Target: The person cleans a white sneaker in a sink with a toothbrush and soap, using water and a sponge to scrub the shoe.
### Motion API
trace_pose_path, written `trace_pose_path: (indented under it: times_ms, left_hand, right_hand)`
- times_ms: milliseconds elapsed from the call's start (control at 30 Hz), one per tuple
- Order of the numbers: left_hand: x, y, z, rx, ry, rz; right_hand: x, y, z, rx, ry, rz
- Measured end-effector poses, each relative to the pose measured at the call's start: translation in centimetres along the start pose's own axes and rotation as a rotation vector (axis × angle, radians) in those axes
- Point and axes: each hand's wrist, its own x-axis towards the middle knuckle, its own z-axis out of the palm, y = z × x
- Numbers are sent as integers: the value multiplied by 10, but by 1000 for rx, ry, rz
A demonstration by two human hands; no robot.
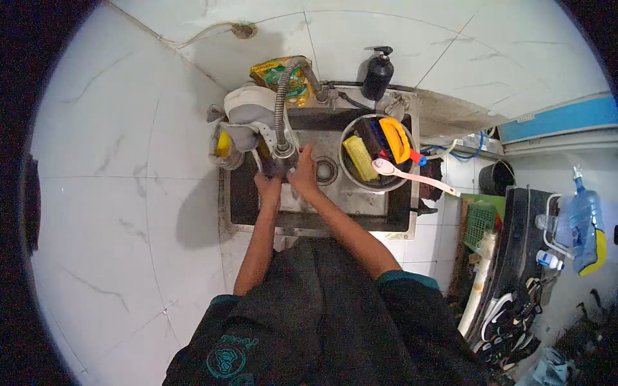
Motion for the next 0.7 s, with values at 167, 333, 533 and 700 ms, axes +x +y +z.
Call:
trace_pose_path:
  times_ms: [167, 333, 533, 700]
  left_hand:
    - [29, -61, -8, 222, 65, -14]
    - [12, 0, -3, 163, -79, -44]
    - [38, -26, -23, 41, -257, -61]
    - [35, -57, -8, 105, -220, -56]
  right_hand:
    - [12, 21, 0, 347, -280, 165]
    - [19, 3, -3, 165, -238, 185]
    - [19, 4, -26, 128, -141, -17]
    - [22, -6, -36, 27, -140, 148]
